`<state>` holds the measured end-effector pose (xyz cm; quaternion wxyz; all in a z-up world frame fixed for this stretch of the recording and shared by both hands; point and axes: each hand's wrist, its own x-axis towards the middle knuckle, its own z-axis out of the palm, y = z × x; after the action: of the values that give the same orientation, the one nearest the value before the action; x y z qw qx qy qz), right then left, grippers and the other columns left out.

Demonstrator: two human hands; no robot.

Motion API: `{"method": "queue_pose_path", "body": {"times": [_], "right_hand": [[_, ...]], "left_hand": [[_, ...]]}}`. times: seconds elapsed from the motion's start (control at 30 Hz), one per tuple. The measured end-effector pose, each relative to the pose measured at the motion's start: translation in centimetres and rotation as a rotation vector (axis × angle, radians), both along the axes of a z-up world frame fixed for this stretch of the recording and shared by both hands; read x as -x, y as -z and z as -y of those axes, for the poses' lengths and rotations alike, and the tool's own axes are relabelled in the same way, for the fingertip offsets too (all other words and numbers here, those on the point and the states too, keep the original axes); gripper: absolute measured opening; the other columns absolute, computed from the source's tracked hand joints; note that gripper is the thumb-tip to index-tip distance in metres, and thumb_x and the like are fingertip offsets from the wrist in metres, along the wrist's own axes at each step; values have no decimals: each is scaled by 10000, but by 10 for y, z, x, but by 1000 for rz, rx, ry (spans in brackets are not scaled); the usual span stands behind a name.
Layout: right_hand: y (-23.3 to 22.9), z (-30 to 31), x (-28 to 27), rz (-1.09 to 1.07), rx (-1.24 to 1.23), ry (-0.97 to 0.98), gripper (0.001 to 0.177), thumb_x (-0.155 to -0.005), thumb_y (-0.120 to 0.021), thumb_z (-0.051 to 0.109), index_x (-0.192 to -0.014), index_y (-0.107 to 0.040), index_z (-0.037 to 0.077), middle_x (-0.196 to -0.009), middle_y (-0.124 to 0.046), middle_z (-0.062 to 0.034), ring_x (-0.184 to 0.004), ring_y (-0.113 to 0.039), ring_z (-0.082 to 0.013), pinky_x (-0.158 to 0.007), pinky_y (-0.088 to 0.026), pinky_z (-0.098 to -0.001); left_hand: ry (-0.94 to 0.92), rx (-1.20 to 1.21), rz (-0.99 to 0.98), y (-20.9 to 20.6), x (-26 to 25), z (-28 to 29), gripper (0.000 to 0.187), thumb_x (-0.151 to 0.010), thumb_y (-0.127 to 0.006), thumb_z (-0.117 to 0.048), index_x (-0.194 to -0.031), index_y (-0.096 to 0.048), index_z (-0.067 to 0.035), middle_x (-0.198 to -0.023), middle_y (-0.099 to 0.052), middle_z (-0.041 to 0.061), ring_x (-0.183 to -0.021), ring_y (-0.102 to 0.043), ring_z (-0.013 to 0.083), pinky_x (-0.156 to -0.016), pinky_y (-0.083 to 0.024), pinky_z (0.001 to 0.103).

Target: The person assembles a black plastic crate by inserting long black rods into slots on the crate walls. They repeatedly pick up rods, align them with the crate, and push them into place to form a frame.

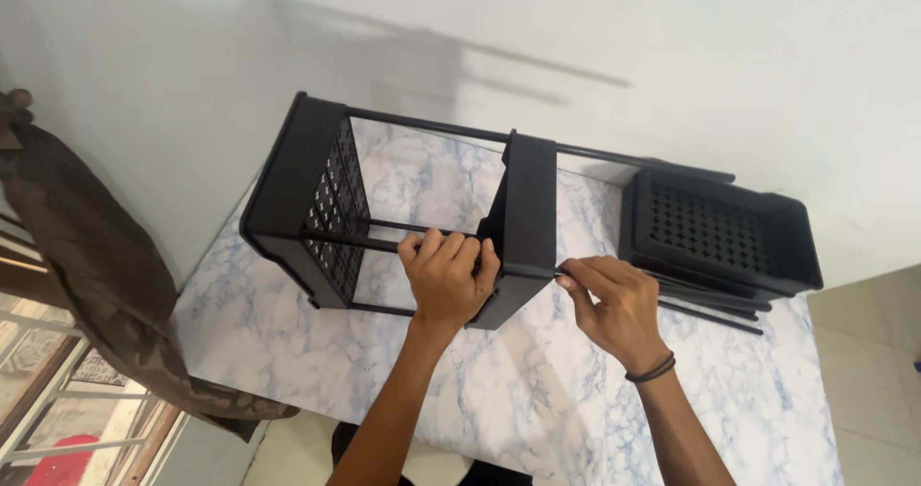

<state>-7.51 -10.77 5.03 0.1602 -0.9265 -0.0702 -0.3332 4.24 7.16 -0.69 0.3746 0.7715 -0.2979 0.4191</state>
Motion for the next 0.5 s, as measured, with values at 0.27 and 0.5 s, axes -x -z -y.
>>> {"method": "queue_pose_path", "body": {"times": [0.27, 0.5], "right_hand": [[-7, 7, -5, -312, -104, 38, 139, -882, -744, 168, -879, -810, 46, -703, -736, -87, -530, -652, -240, -494, -475, -352], [-21, 15, -17, -558, -190, -36, 189, -912, -710, 220, -902, -813, 62, -707, -760, -88, -546, -691, -230, -532, -524, -348]], "left_hand": [[-12, -16, 10, 8, -1, -2, 337, -926, -707, -195, -635, -549, -128, -645, -508, -9, -700, -464, 195, -842, -318, 384], [-42, -32, -54, 3, 3, -3, 375, -906, -708, -169, -591, -512, -115, -602, -453, 10, -680, -435, 214, -834, -315, 393]]}}
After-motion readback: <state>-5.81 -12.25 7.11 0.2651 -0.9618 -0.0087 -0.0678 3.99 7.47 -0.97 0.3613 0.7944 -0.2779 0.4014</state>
